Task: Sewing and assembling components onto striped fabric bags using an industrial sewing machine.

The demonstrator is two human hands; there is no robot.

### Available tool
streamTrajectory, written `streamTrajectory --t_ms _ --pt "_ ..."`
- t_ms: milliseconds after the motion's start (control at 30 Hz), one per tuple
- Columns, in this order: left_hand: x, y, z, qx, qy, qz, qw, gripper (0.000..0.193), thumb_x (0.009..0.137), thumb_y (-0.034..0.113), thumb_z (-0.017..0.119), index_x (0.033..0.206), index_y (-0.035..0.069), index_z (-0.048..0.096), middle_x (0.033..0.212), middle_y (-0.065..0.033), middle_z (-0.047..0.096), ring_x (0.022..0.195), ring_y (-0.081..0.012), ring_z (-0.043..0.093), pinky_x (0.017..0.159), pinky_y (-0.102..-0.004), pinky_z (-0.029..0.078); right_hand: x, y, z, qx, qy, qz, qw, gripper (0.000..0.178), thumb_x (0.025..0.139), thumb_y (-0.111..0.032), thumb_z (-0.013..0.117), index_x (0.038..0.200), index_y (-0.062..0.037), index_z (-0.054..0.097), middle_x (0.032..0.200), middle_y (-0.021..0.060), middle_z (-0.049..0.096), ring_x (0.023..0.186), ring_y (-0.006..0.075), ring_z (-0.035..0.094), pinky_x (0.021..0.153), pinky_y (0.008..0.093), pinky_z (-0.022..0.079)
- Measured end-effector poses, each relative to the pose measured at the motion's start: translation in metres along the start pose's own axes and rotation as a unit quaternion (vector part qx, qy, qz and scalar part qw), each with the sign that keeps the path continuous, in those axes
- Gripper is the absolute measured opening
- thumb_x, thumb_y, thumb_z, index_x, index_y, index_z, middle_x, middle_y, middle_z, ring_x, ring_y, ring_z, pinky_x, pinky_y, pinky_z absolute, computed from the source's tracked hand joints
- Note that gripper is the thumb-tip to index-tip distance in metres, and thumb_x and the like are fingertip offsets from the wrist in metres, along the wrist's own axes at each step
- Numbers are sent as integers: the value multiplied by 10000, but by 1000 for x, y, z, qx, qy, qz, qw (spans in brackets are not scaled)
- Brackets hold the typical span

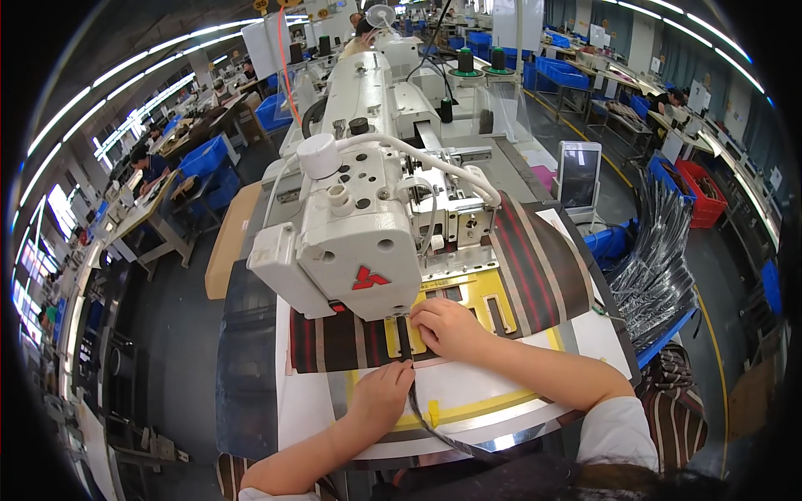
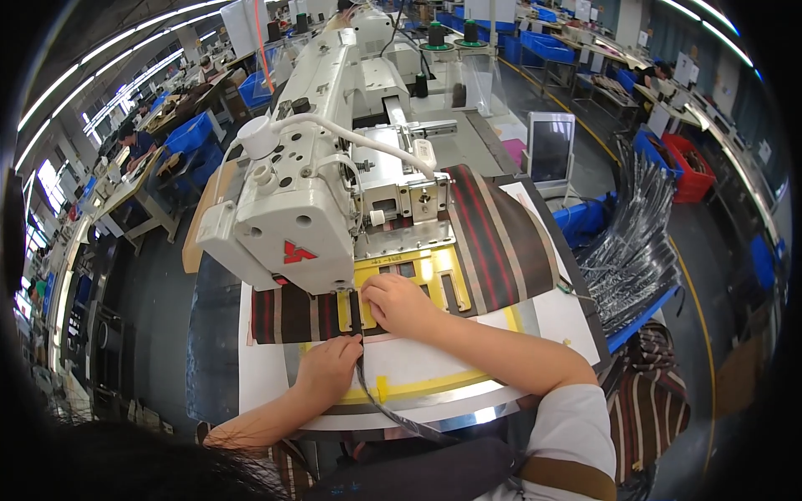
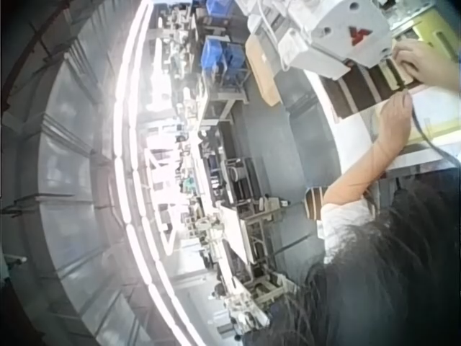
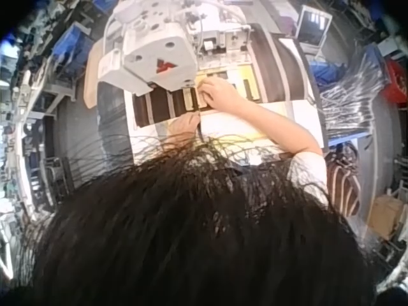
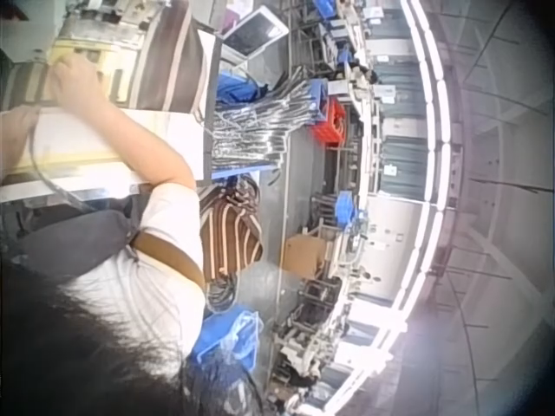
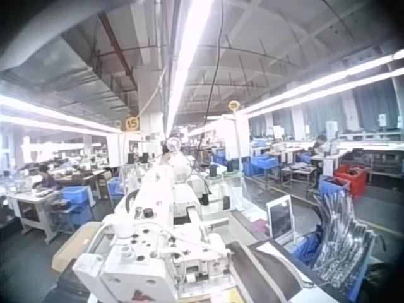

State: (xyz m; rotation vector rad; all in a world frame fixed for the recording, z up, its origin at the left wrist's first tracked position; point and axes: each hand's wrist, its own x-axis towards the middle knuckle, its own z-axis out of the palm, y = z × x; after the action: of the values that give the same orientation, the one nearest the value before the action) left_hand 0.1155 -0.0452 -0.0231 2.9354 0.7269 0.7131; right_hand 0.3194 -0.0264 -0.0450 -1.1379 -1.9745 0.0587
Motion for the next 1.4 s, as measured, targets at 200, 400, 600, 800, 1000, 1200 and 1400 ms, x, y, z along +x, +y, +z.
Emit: streamTrajectory --t_ms 200,400,600,800,1000,1200,1400 --pt "5 -6 5 5 4 -7 1000 195 769 70 544 957 19 557 886 -83 594 791 -212 622 639 -299 503 8 6 0 -2 6 3 1000 119 687 3 579 800 -34 575 809 93 568 748 298 566 666 380 473" --pt "13 -14 14 -1 15 -28 999 193 803 111 583 976 27 572 831 -81 597 736 -239 608 611 -341 492 11 22 6 -11 21 4 1000 160 689 7 566 843 -34 571 777 116 560 716 321 552 638 396 465" --pt "21 -15 18 20 38 -26 999 168 825 93 541 969 8 550 815 -80 572 738 -215 610 614 -315 495 18 30 6 -29 19 14 999 94 675 6 562 758 -37 565 771 90 573 745 297 573 666 386 476" --pt "22 -20 19 15 44 -30 998 190 829 101 540 989 -2 550 832 -85 578 758 -214 614 619 -314 502 23 33 8 -33 25 11 999 82 683 -3 559 756 -39 567 769 90 573 739 294 573 663 384 477" --pt "19 -20 16 26 46 -24 998 215 827 97 535 1012 -12 548 861 -81 588 762 -215 616 601 -310 501 23 32 9 -12 19 18 1000 100 696 -9 563 787 -44 584 800 90 587 772 294 576 688 377 476" --pt "-1 -22 8 -70 -7 -34 997 262 783 113 607 1038 75 559 1054 -85 590 1035 -236 566 885 -369 449 -6 3 -20 93 10 77 993 157 774 -9 545 923 -26 591 885 106 609 805 288 594 678 359 490" --pt "-28 24 -12 -193 -135 181 955 299 767 133 615 1052 96 531 1058 -67 555 1133 -229 498 974 -346 386 -62 -38 -62 171 -81 209 959 175 853 -82 554 1015 -35 600 971 88 621 856 184 600 725 280 485"
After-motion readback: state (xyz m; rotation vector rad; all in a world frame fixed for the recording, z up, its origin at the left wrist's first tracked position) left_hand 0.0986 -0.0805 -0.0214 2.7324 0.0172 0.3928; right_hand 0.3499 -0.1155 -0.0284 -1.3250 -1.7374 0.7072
